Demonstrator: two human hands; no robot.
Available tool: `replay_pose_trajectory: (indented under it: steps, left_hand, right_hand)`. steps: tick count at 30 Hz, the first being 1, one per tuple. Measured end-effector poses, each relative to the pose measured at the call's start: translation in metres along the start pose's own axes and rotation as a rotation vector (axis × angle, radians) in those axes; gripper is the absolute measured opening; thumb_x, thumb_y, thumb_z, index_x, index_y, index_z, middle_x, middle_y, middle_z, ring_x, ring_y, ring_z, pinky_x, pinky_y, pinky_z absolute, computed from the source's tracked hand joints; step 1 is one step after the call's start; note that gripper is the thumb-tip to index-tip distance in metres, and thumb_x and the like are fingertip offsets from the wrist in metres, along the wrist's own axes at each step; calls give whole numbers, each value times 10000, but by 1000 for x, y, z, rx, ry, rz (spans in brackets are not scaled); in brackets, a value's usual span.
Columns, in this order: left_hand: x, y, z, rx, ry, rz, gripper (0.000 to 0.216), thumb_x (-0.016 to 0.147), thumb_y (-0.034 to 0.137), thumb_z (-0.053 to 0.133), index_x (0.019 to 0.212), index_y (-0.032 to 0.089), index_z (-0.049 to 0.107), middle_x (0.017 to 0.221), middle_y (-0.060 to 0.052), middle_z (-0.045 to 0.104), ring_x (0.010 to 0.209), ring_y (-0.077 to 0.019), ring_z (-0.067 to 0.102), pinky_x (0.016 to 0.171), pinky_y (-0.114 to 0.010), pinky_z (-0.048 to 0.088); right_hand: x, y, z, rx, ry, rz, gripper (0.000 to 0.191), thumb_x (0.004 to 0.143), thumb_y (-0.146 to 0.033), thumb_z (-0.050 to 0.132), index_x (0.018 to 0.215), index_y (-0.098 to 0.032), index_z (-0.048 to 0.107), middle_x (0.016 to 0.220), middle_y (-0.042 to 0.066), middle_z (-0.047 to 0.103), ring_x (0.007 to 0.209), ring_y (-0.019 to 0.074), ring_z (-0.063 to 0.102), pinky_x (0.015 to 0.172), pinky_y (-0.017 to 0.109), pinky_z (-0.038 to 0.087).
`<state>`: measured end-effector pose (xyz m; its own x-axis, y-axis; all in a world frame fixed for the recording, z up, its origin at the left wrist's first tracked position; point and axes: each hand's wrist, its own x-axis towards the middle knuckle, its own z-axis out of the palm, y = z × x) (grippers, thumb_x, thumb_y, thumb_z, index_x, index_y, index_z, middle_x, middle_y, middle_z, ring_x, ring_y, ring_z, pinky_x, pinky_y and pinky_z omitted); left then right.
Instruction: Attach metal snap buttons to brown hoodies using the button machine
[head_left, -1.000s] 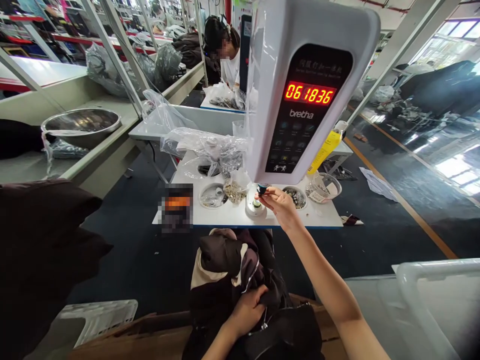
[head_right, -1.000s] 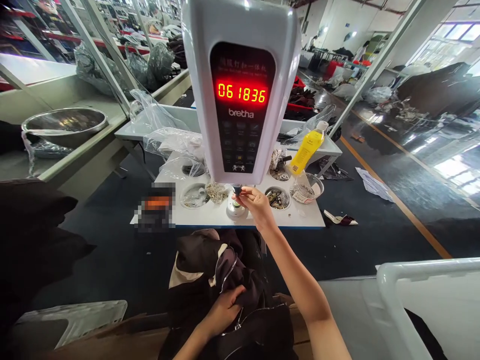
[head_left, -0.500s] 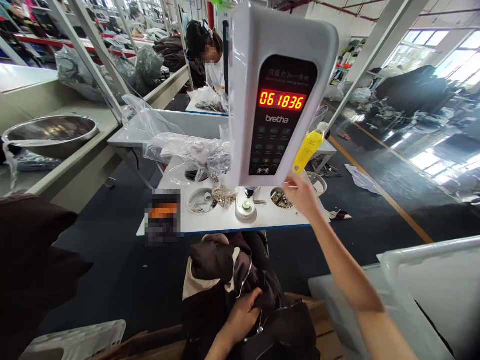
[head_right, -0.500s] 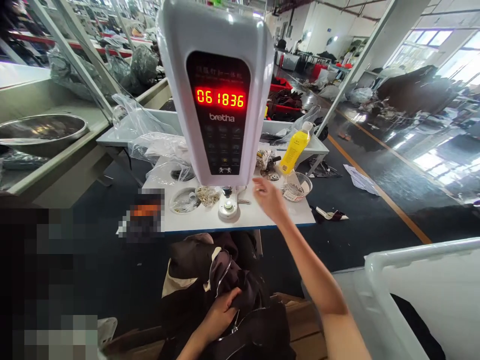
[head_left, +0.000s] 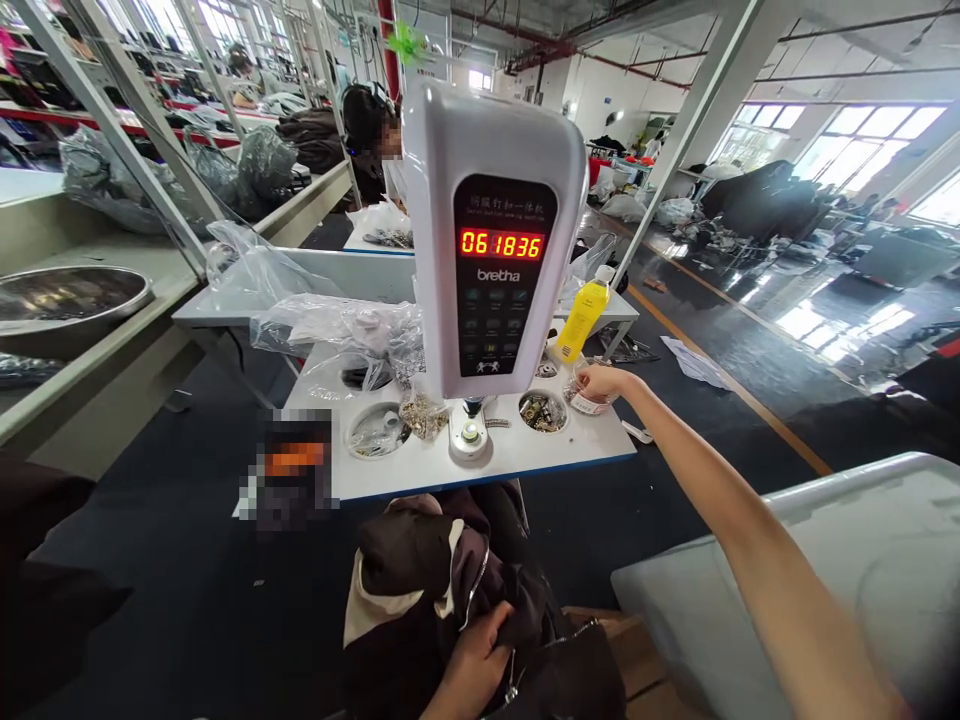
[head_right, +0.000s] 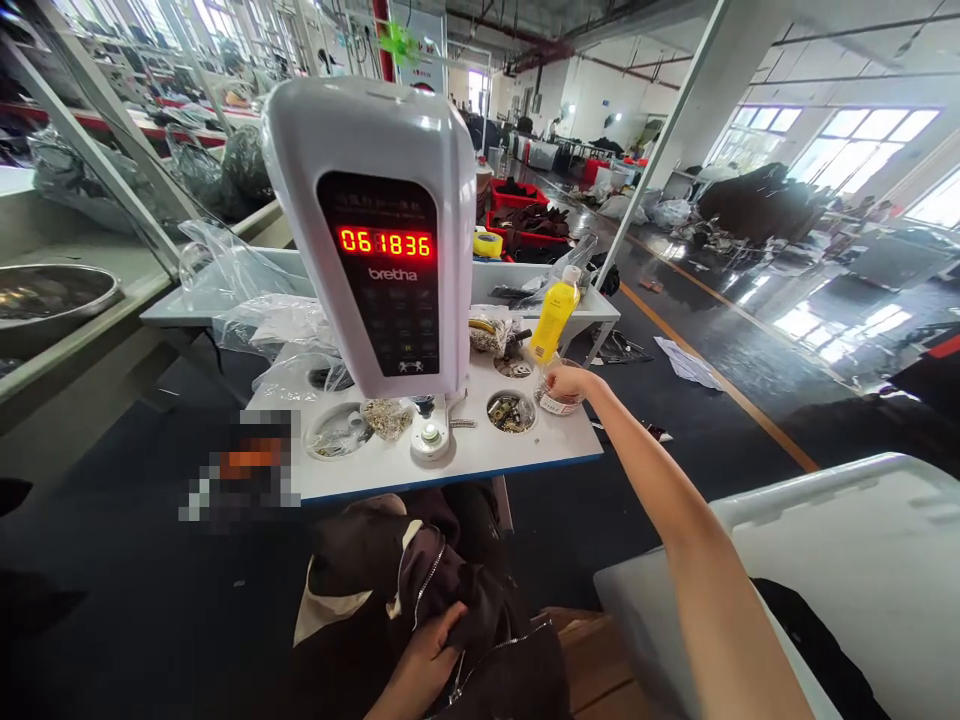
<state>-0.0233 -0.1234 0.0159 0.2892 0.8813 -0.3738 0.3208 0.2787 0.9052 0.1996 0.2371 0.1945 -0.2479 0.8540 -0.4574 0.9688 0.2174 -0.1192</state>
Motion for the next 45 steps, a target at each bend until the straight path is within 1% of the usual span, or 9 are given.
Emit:
replay_pose_trajectory:
  steps: [9,15,19,21,24,27,31,37,45]
  left_hand:
    - [-2,11,-4,-59,-17,35,306,756,141,415,983,194,613,980,-7,673,903,-141,590,811,-210,417]
    - [-7,20,-9,-63,-26,8,345,788,165,425,1081,176,608,1076,-26,664,953,-147,593,849,-219,430]
    - [-26,30,-25,57,-107,-106,502,830,361,476,1296,173,467,1335,-67,501,1236,-200,445,1045,-288,329]
    - [-39,39,-36,159,-168,-109,582,819,467,487,1326,186,436,1375,-72,454,1273,-229,406,1074,-334,305]
    - [-53,62,-52,282,-125,9,446,830,442,494,1225,243,545,1264,-49,567,1152,-232,526,1007,-348,389]
    - [-51,91,-64,210,188,178,260,861,359,478,1022,218,625,945,-36,683,833,-157,633,780,-267,501]
    - [-33,124,-73,-35,593,408,252,817,287,579,1039,170,554,751,2,633,592,-78,574,558,-186,483]
    - [-24,140,-71,-16,643,608,201,786,189,624,987,180,628,805,-18,663,625,-74,597,576,-181,496]
    - [-24,132,-72,-154,631,622,196,741,163,673,935,185,663,823,-22,685,702,-110,641,614,-198,522]
  right_hand:
    - [-3,10,-5,114,39,-71,83,561,-162,653,643,-164,655,644,1,643,643,153,593,596,224,443]
    - [-27,3,4,259,474,-37,175,684,-238,590,822,-149,650,876,63,678,841,189,622,770,279,475]
    - [-75,-28,30,953,737,-147,294,715,-391,626,899,-162,642,873,52,680,807,159,642,779,295,511]
    - [-105,-50,48,1361,627,-181,313,620,-402,731,822,-171,666,796,30,681,733,138,645,732,279,529]
    - [-145,-84,73,1584,394,-157,266,585,-352,781,763,-177,689,740,11,672,662,94,618,615,203,516]
    - [-170,-114,94,1643,179,-181,200,612,-313,776,742,-183,699,720,-7,659,613,58,582,575,164,493]
    - [-184,-143,115,1616,-54,-261,181,674,-315,737,776,-170,697,705,1,647,613,73,581,578,188,497]
    - [-197,-159,125,1506,-2,-334,136,715,-297,706,803,-197,678,737,-12,655,658,75,595,620,184,506]
    - [-215,-161,122,1354,166,-386,140,803,-300,609,887,-196,652,775,15,665,694,115,628,683,251,545]
